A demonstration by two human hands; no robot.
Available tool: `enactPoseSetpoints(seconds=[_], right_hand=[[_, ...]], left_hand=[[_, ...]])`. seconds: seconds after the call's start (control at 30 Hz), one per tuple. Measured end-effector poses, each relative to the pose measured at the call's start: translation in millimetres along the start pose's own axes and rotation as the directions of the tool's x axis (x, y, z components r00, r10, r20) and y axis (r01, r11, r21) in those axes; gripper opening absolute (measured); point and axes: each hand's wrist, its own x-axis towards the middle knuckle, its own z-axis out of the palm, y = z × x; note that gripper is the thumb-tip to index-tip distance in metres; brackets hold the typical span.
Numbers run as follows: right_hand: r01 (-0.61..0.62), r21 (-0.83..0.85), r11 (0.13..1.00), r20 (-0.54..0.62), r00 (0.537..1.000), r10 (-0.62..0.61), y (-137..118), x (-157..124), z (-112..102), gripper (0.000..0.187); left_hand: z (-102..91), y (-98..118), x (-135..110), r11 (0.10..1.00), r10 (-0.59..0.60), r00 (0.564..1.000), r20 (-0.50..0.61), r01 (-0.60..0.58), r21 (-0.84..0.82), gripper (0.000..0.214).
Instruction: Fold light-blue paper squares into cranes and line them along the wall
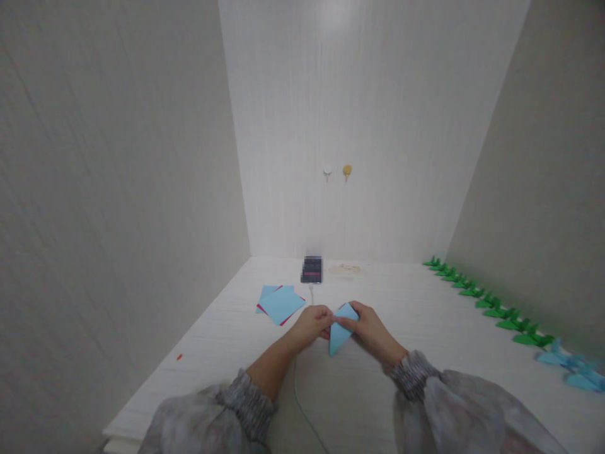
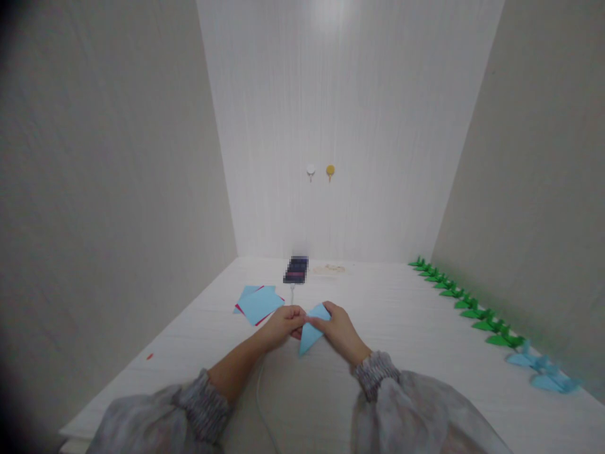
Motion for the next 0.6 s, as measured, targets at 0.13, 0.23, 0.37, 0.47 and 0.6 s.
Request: enactPoseSetpoints(seconds=[0.13,0.23,0.37,0.47,0.6], right_hand=[[-0.043,-0.012,0.999,-0.004,0.999,0.043,5,3,-1,0.018],[-0.027,0.029,0.999,-0.041,0.999,0.028,4,4,-1,0.018],[0.005,0.048,0.999,-0.061,0.998,-0.003,1,3,-1,0.018],[0.038,0.02,0.999,-0.052,0.998,-0.037,0,2,-1,0.018],[0.143,-0.017,0.99,-0.009,0.99,-0.144,2,0,-3,0.015]], left_hand=[[-0.5,5,-1,1.0,0.012,0.999,-0.048,-0.013,-0.025,0.031],[-1.0,9,-3,0.997,0.02,0.999,-0.035,-0.023,-0.08,0.031],[-1.7,11,-5,0.988,0.015,1.0,-0.006,-0.015,-0.155,0.03],[-1.2,12,-5,0.985,0.013,1.0,-0.012,-0.015,-0.169,0.029],[0.5,15,-6,0.989,-0.001,0.999,-0.045,-0.006,-0.15,0.028]])
